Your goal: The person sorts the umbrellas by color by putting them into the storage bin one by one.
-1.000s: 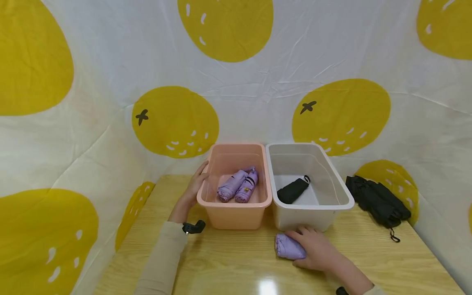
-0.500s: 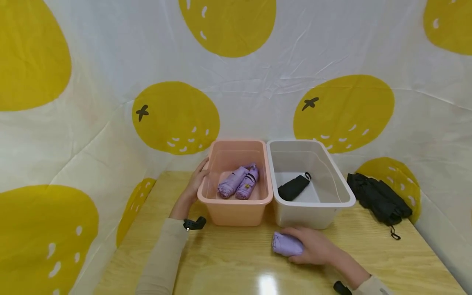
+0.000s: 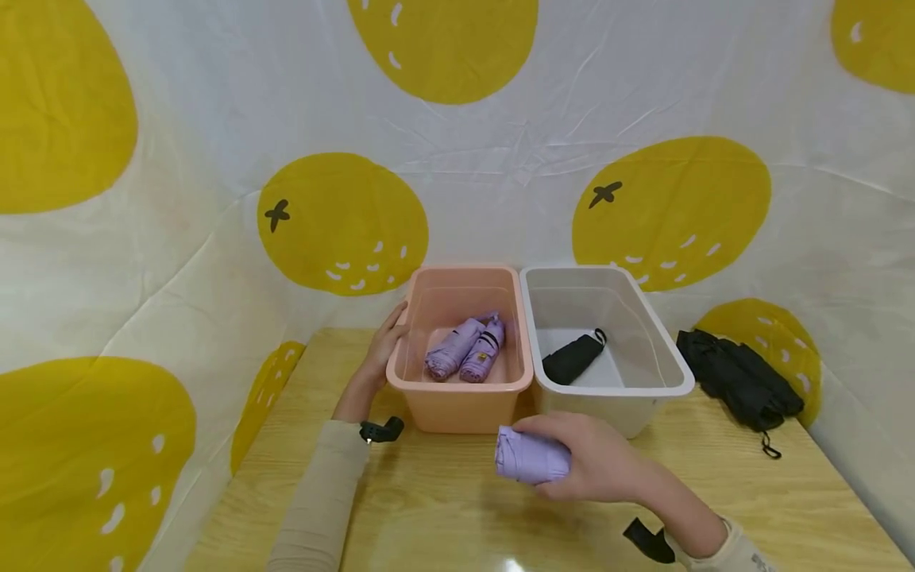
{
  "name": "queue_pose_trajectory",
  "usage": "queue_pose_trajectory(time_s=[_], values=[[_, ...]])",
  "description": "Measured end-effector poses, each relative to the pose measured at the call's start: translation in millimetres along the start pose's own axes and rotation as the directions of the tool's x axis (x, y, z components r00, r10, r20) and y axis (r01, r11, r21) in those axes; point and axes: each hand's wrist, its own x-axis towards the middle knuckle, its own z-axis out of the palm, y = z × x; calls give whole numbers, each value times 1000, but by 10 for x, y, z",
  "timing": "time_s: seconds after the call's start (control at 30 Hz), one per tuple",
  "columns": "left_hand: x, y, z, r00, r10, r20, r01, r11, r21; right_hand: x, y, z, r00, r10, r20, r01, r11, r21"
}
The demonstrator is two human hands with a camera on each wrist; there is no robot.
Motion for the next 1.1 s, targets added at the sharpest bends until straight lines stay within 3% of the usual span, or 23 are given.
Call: queue_pose_trajectory(time_s=[0.33, 0.6, 0.8, 0.97, 1.1], values=[[-36, -3, -3, 1000, -15, -17, 14, 1000, -19, 328, -172, -622, 999, 22, -38, -23, 999, -43], [-70, 68, 37, 999, -45, 4, 45, 998, -43, 794, -111, -1006, 998, 10, -67, -7, 999, 46], [-69, -40, 34, 1000, -29, -4, 29, 999, -39, 1277, 88, -1031, 1000, 4, -15, -2, 994, 107], [-62, -9, 39, 1000, -13, -22, 12, 999, -43, 1701, 280, -977, 994, 76, 74, -90, 975, 204], [-57, 0, 34, 1000, -23, -17, 23, 999, -48, 1977, 421, -859, 984, 133, 119, -155, 966, 208]])
